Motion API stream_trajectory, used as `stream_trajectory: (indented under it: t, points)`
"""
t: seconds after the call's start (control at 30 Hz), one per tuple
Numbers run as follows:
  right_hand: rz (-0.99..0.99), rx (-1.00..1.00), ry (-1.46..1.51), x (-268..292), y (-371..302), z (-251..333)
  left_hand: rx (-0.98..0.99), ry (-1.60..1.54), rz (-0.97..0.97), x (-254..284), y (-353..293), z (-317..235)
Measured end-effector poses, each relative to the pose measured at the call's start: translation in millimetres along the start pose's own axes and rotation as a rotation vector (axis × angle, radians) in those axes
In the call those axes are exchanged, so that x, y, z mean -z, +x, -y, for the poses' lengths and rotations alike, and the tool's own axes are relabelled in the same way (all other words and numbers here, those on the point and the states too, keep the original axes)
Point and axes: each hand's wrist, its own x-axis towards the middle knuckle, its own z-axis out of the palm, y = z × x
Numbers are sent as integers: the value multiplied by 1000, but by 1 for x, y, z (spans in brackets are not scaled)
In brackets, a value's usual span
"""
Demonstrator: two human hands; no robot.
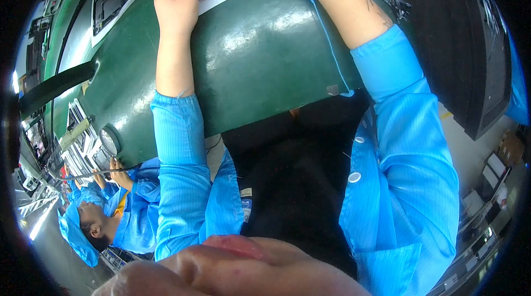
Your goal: Assembling small electronic components into a device frame on a factory assembly line.
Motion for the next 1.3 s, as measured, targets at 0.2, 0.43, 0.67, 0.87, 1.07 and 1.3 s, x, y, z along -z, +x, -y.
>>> stream_trajectory:
  t: [0.2,0.43,0.67,0.87,1.07,1.3]
  points:
    - [-80,-77,-24,21,7,11,33,-138,-90,2,8,2]
    - [36,-219,-444,12,8,15,-46,-177,-212,22,19,29]
    - [85,-97,-592,18,-3,25,43,-709,21,15,6,4]
    - [76,-56,-585,8,-2,12,17,-203,-212,6,-4,-12]
    - [74,-19,-615,11,-1,16,-7,-255,-127,14,5,10]
    - [126,114,-517,22,2,3,-55,-621,-166,16,10,14]
